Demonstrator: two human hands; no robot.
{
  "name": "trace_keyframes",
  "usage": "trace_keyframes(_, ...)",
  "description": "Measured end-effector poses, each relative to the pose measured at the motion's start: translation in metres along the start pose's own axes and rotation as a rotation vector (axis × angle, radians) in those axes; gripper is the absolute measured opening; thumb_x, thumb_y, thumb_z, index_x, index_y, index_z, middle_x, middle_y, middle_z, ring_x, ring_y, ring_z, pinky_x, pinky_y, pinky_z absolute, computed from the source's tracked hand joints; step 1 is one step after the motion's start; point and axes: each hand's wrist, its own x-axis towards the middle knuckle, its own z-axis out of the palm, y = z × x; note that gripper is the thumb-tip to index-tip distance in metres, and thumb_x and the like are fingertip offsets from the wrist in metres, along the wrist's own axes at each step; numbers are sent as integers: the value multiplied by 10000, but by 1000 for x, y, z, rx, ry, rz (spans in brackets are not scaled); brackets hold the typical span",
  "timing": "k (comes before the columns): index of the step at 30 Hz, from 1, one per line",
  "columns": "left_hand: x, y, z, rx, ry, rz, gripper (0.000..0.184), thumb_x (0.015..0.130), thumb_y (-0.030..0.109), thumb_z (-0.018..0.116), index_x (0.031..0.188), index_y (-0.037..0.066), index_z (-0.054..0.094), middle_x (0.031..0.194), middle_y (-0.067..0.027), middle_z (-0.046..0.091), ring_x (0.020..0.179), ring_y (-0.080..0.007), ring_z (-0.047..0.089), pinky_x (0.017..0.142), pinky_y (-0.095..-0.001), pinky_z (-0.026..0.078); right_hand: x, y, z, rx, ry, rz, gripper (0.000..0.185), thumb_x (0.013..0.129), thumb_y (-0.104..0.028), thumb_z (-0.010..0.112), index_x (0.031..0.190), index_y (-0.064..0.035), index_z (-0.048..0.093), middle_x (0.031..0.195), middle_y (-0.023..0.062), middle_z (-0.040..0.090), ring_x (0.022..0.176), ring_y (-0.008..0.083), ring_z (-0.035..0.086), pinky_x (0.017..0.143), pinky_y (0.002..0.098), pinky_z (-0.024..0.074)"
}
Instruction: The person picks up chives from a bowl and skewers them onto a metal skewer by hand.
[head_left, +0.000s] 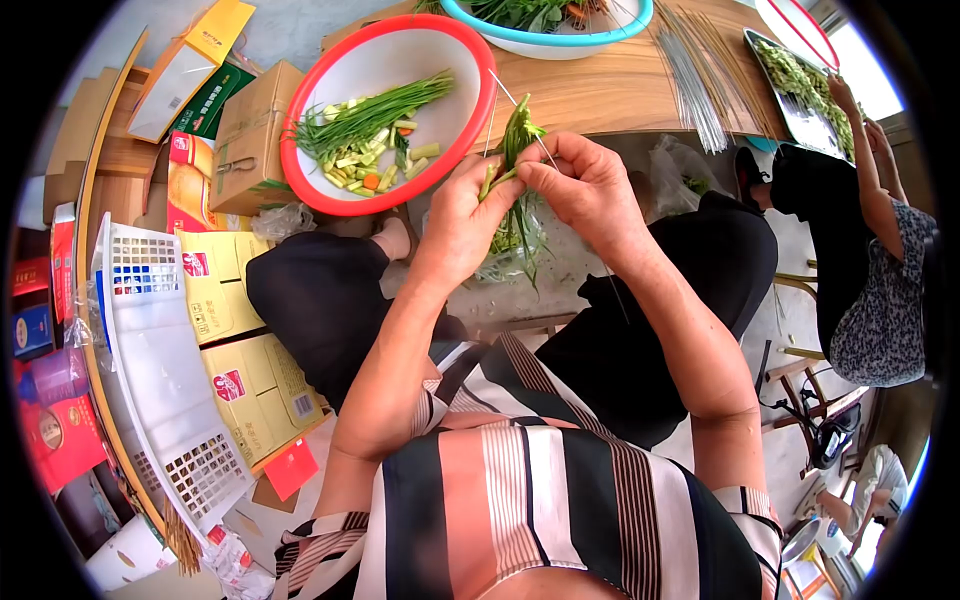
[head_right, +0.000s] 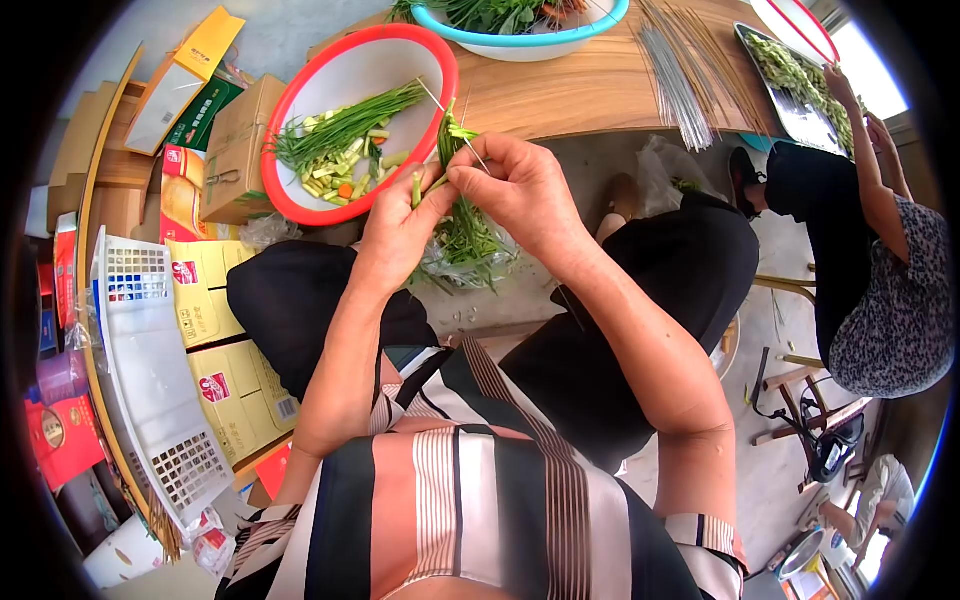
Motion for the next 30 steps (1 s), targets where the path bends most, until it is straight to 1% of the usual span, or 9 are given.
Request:
trace_keyframes(4, -7, -4, -11, -351, -22, -101, 294, 967, 208, 547, 1161, -7, 600, 951, -66, 606, 888, -119, 569, 769, -281, 461, 1, -6, -7, 91, 29, 60, 68, 876, -111, 645, 888, -48, 624, 624, -83, 536, 539, -13, 377, 471, 177, 289)
trace_keyframes(6, -4, -14, -19, -11, 216, 134, 281, 993, 212, 498, 1149, 14, 623, 1005, -53, 633, 911, -114, 603, 768, -253, 460, 1, -7, -8, 123, 38, 35, 77, 878, -117, 649, 891, -48, 620, 623, -86, 534, 527, -16, 369, 462, 174, 278)
trace_keyframes(10, -11, -1, -28, -76, 381, -52, 196, 963, 155, 542, 1020, 10, 660, 951, -40, 653, 873, -95, 603, 733, -240, 457, 1, -9, -4, 88, 52, 78, 87, 893, -131, 653, 916, -59, 610, 560, -100, 420, 461, 7, 312, 428, 195, 215)
trace_keyframes(12, -7, -3, -26, -48, 273, 139, 106, 905, 95, 619, 937, 14, 681, 878, -21, 664, 828, -85, 597, 717, -237, 461, 1, -7, -2, 60, 38, 80, 90, 894, -133, 653, 917, -59, 608, 560, -100, 418, 462, 6, 312, 428, 196, 214)
trace_keyframes(14, -7, -1, -12, -273, 249, 2, 90, 823, 39, 701, 908, 12, 687, 832, -15, 670, 774, -70, 584, 720, -229, 468, 0, -5, -1, 78, -5, 61, 78, 889, -116, 641, 901, -44, 612, 630, -82, 532, 508, -12, 357, 444, 175, 264)
trace_keyframes(23, -4, 5, -3, -533, 101, -63, 113, 841, 44, 691, 935, -16, 670, 802, -33, 665, 699, -77, 608, 646, -206, 473, -4, -11, -1, 53, -62, 41, 82, 915, -123, 610, 924, -41, 616, 642, -78, 528, 530, -9, 368, 467, 173, 277)
trace_keyframes(26, -5, 6, -12, -588, 52, -153, 133, 862, 48, 667, 972, -24, 652, 807, -46, 661, 685, -83, 614, 554, -176, 433, -7, -17, 2, 45, -35, 52, 135, 951, -143, 551, 951, -32, 626, 602, -66, 489, 514, 5, 368, 472, 184, 287)
trace_keyframes(28, 0, -2, -21, -696, 105, -180, 160, 890, 93, 643, 1017, -1, 623, 858, -74, 658, 659, -74, 588, 419, -139, 312, -9, -23, -1, -5, -76, 59, 169, 966, -153, 520, 967, -25, 630, 584, -56, 469, 505, 15, 367, 469, 193, 291)
trace_keyframes(30, 3, -6, -33, -704, 110, -183, 170, 891, 99, 642, 1034, 12, 615, 885, -74, 651, 685, -92, 598, 424, -143, 325, -11, -23, -2, -50, -122, 62, 205, 980, -163, 488, 982, -19, 634, 567, -47, 449, 495, 24, 365, 466, 201, 296)
